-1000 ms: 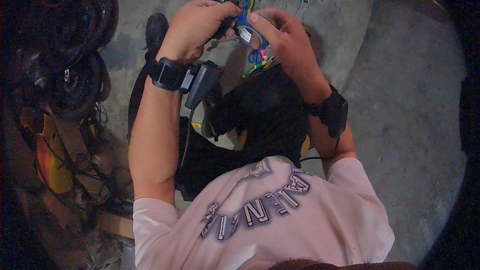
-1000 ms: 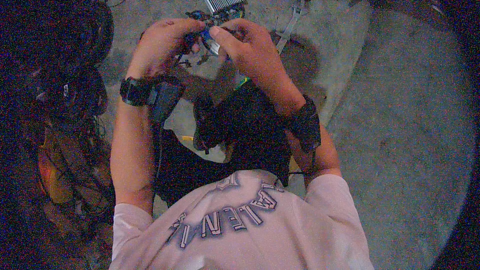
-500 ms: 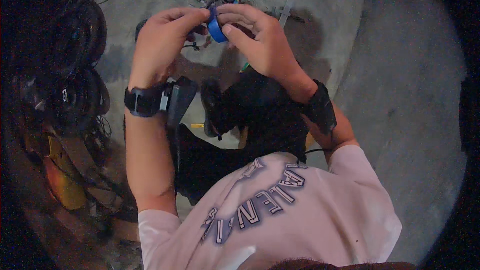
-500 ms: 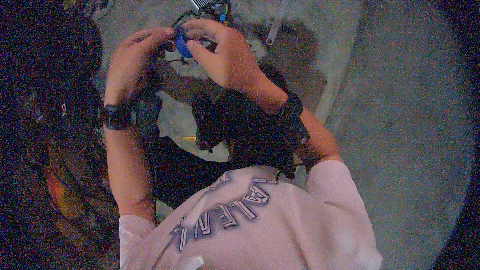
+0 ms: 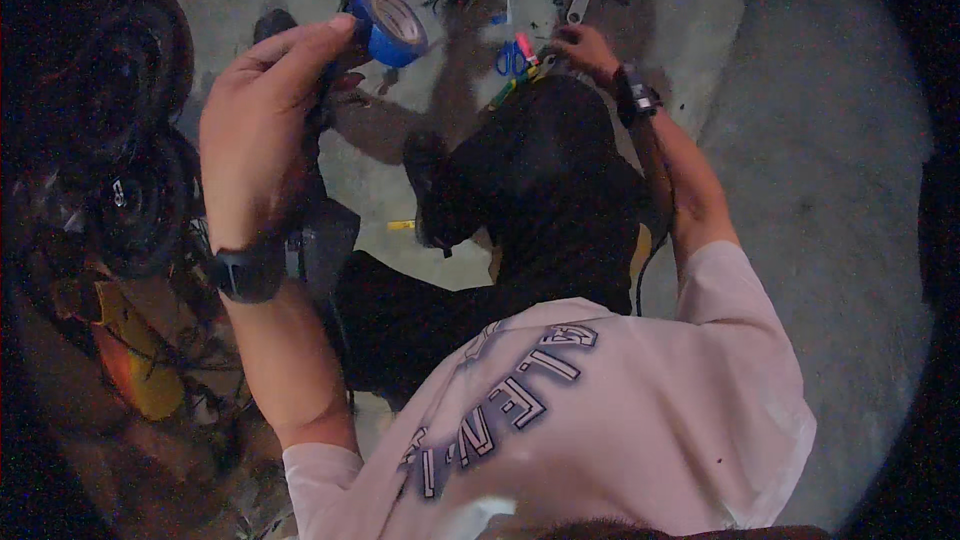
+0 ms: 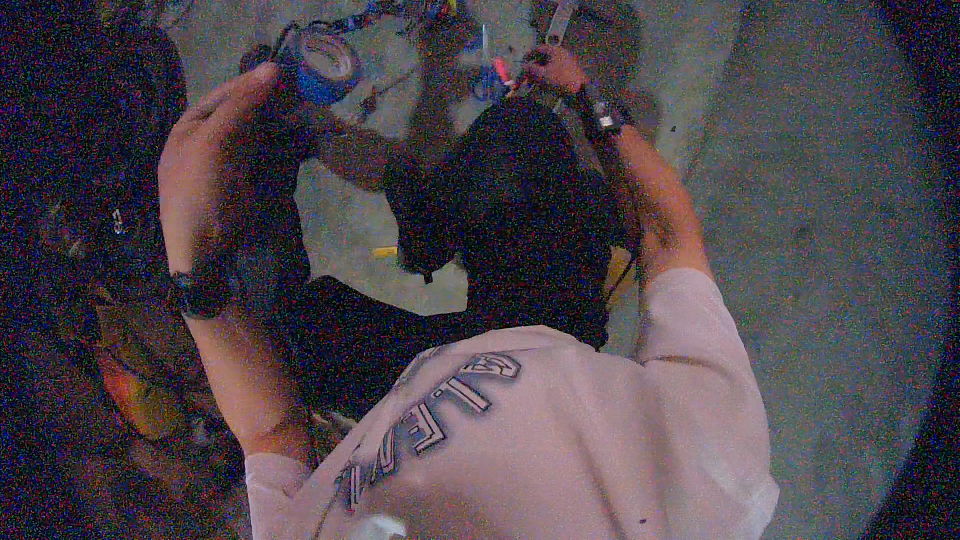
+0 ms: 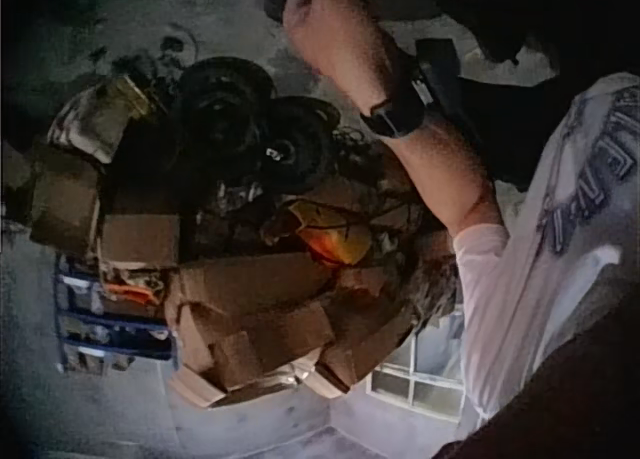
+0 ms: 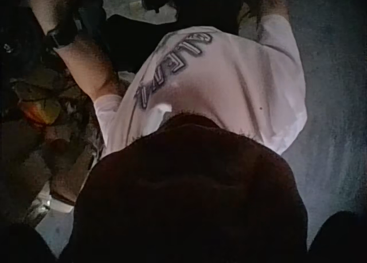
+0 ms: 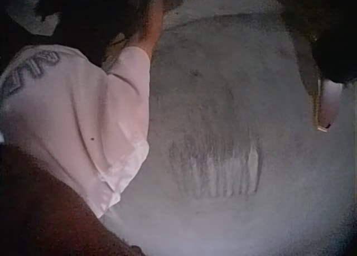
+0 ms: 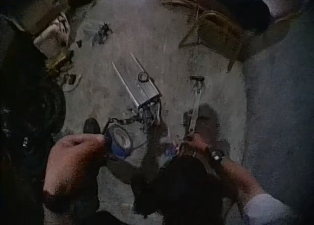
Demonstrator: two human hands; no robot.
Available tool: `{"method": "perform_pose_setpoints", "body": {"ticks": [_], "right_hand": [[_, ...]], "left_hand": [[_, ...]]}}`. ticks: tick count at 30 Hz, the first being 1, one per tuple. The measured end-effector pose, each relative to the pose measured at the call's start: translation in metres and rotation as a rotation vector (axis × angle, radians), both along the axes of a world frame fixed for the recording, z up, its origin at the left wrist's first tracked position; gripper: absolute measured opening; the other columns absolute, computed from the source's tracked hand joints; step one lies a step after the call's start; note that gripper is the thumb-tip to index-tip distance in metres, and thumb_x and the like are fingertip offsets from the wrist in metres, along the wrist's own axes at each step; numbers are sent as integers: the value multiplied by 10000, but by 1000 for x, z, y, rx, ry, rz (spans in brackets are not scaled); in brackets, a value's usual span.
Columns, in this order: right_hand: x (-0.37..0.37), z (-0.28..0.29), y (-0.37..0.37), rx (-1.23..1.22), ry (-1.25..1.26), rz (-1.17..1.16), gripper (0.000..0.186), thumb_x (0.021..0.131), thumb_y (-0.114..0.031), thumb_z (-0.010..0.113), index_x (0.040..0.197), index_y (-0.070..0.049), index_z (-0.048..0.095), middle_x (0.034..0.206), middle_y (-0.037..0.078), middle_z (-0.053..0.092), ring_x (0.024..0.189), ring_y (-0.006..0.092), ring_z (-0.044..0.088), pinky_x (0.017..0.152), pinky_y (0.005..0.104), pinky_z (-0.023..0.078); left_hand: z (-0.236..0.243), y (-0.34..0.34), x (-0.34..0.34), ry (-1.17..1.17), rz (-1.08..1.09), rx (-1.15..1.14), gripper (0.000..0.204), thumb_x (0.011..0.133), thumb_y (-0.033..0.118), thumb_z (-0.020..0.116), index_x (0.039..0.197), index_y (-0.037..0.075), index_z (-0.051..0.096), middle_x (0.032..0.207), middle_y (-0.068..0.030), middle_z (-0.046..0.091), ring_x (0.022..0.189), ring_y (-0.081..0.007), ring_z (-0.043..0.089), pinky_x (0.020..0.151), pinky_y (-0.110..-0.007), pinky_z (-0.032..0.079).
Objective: Connecting and insulating wires with electrical tape.
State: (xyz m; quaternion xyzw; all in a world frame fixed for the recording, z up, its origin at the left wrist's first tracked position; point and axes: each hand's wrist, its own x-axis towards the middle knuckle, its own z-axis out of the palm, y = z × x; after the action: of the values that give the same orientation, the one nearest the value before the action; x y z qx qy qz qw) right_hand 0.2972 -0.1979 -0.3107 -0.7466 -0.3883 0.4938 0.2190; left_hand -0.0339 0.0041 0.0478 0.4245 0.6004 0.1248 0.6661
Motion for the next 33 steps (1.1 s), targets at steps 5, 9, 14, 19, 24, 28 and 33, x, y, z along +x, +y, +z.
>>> {"method": "perform_pose_setpoints", "body": {"ticks": [5,9,14,19,24,28,33], "right_hand": [[-46,-62,-32,-4,-81,62,300,892,-241,664,1095,-21,641,909,109,696,830,196,672,759,339,526],[-82,-26,-8,306,-277,97,341,852,-256,687,1102,-28,644,941,200,684,892,334,670,796,399,523],[-107,-4,12,-158,-488,96,547,777,-290,727,1222,-30,544,991,252,654,962,431,619,815,489,498],[-118,-37,-3,-260,-602,6,600,775,-262,721,1276,-47,472,989,254,652,966,440,614,813,496,497],[-120,-21,9,-249,-503,-27,628,751,-250,725,1303,-108,463,1012,255,650,983,447,608,821,502,495],[-128,-34,4,-351,-540,-155,640,713,-212,694,1310,-133,478,1076,248,645,1010,460,600,850,524,479],[-92,-53,-24,-95,-278,-188,545,712,-197,735,1219,-69,583,1014,147,692,894,277,679,778,362,523]], "left_hand": [[11,-13,-3,-45,85,45,280,895,199,668,1043,-38,675,917,-92,700,832,-139,645,783,-251,486],[12,-24,-7,-114,81,52,292,909,198,655,1064,-50,657,946,-115,702,848,-162,652,793,-263,484],[11,-26,-12,-282,224,23,278,926,182,637,1077,-51,644,958,-133,701,860,-197,662,838,-297,493],[7,-19,-26,-279,199,58,254,933,175,627,1050,-50,645,944,-124,698,871,-187,659,847,-302,494],[-6,-20,-27,-324,190,83,226,947,182,609,1009,-33,641,927,-116,697,847,-172,651,826,-289,487],[-16,-21,-21,-371,176,41,214,957,180,590,1018,-24,614,929,-113,696,829,-165,646,826,-279,480],[-25,-20,-9,-459,254,16,198,959,156,577,1022,-31,597,994,-129,678,880,-201,667,835,-341,519]]}}
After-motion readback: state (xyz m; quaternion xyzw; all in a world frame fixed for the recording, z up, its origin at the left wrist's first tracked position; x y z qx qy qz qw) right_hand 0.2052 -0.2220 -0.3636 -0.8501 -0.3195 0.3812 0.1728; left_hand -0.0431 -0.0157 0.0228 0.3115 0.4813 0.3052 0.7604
